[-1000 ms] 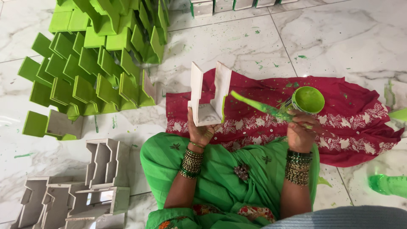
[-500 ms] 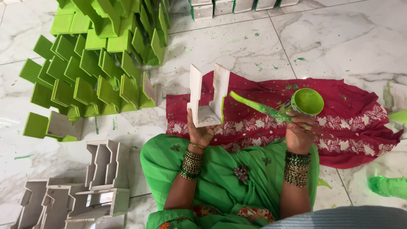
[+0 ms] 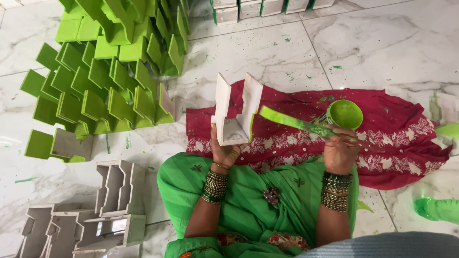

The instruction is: The person sits on the floor and paints white foam letter shapes green. They pick up an unpainted foam letter, hold it in one hand, dip a wide brush into a paint can, and brush green paint over the letter's surfaces, placing finished letters with a large stack of already painted green letters.

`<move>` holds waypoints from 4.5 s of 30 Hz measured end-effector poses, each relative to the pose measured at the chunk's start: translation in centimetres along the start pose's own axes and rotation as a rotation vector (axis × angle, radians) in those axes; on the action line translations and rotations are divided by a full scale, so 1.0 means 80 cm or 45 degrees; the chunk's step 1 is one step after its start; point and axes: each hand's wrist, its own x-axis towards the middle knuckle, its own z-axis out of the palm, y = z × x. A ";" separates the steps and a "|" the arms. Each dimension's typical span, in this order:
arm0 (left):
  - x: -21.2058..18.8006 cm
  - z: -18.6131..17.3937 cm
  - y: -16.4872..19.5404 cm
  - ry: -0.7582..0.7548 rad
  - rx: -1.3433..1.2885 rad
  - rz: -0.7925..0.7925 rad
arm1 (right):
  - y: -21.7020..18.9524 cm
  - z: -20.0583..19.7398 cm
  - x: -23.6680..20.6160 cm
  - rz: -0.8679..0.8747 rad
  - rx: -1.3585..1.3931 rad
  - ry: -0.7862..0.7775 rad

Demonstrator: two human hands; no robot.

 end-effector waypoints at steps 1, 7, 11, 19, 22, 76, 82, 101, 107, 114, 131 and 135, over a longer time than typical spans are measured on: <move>0.000 0.001 0.000 -0.003 0.008 -0.003 | 0.001 0.002 -0.001 -0.006 0.006 -0.010; -0.003 0.001 0.003 -0.006 0.033 -0.007 | 0.011 0.002 0.002 -0.002 -0.035 0.072; -0.001 -0.004 0.000 -0.099 -0.019 0.020 | 0.000 -0.012 0.004 0.023 -0.013 0.113; 0.002 -0.006 -0.003 0.075 -0.096 -0.019 | 0.012 -0.005 -0.003 -0.002 -0.021 0.069; 0.004 -0.008 -0.003 0.113 -0.074 -0.031 | 0.008 -0.003 0.001 -0.001 -0.036 0.096; 0.002 -0.008 -0.004 -0.024 -0.026 -0.077 | -0.006 -0.019 0.001 -0.068 0.101 0.112; 0.004 -0.007 -0.004 -0.016 -0.153 -0.120 | -0.026 -0.028 0.004 -0.090 0.126 0.153; 0.003 -0.001 -0.004 -0.056 0.016 -0.019 | -0.023 -0.022 0.006 -0.048 0.176 0.175; 0.000 -0.006 -0.002 -0.041 -0.057 -0.045 | 0.006 0.019 -0.015 0.097 0.075 -0.074; 0.004 -0.016 -0.005 0.035 -0.143 0.029 | 0.030 0.063 -0.028 0.213 -0.147 -0.223; 0.001 -0.002 0.000 0.172 -0.138 -0.029 | 0.032 0.072 -0.028 0.220 -0.222 -0.145; 0.000 -0.002 -0.001 0.086 -0.106 0.049 | 0.033 0.078 -0.032 0.223 -0.214 -0.196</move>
